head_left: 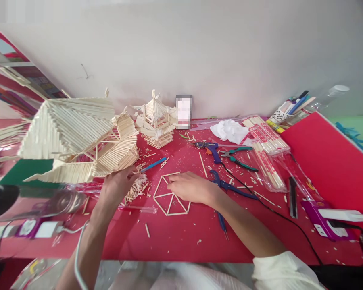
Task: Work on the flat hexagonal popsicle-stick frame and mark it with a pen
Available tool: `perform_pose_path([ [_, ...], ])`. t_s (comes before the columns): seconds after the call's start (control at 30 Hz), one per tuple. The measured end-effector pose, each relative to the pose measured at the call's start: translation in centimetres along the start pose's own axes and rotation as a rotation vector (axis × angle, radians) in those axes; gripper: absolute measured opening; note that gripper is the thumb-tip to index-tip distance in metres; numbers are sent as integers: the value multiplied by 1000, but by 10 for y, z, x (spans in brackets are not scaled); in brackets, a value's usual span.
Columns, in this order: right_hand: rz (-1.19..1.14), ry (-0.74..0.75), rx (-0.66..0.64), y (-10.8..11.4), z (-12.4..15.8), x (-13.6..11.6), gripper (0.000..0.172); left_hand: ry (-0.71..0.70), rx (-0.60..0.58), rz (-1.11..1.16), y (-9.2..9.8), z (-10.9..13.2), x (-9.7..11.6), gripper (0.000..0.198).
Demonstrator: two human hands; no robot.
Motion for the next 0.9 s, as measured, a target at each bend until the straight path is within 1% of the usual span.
perform_pose_path([
  [0.07,-17,-12,28,6,2,1,24,-40,14,-60,2,5,-2,23],
  [0.13,-38,-24,40,12,6,1,25,-115,29,-56,4,11,-4,34],
  [0.17,-46,-33,43,15,8,2,26,-134,37,-50,6,14,-5,40],
  [0.2,-51,-41,47,18,11,3,26,-135,41,-53,8,16,-4,40],
  [0.33,-74,-96,66,29,22,11,27,-76,70,-136,16,19,7,18],
  [0.4,-83,-150,86,34,29,19,28,-77,77,-144,18,18,16,17],
  [0.5,-67,-272,117,39,39,36,27,-90,83,-154,15,10,31,25],
  [0.53,-54,-313,124,39,42,42,26,-108,84,-161,12,6,36,26],
  [0.63,-8,-391,122,34,46,57,24,-262,14,-118,-4,-8,54,21],
  [0.77,5,-372,31,23,39,65,22,-504,-51,25,-34,-21,84,20],
  [0.83,3,-358,-12,20,36,64,22,-537,-71,53,-49,-23,97,25],
  [0.9,8,-359,-24,20,34,63,23,-527,-98,57,-62,-23,106,28],
])
Point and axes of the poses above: each hand's wrist, its own z-axis away from the middle knuckle, its own y-axis out of the back of the hand, x = y × z, the point moved 2 cm from there along -z, towards the middle knuckle
